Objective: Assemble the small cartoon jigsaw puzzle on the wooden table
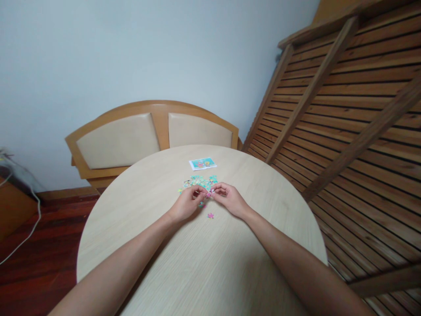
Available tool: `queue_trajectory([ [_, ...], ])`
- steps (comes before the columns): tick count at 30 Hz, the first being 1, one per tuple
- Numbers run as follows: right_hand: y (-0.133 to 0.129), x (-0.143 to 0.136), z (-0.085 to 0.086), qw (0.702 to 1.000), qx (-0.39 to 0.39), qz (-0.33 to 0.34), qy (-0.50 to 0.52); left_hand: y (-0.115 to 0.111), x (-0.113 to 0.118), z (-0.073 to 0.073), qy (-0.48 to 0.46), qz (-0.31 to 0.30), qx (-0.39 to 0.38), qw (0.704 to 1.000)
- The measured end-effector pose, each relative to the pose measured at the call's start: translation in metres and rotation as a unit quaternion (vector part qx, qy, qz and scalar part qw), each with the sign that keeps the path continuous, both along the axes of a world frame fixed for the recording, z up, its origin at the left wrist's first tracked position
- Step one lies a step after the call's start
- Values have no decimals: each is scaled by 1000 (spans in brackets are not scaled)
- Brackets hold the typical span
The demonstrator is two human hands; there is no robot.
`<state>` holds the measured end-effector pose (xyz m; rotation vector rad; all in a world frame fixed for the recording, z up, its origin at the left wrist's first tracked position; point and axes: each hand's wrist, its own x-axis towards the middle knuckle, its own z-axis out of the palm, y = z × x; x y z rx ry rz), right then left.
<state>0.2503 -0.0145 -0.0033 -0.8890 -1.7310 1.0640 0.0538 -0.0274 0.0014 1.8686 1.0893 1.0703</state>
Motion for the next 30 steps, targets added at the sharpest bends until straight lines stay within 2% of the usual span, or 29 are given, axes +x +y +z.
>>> queue_trajectory([
  [5, 0, 0, 1, 1000, 8, -2, -8, 3, -1, -3, 2, 11, 2, 1000],
  [22, -1, 3, 0, 998, 32, 1, -53, -5, 1, -4, 47, -36, 13, 998],
  [30, -3, 2, 1, 998, 16, 18, -65, -7, 1, -2, 75, -34, 3, 997],
])
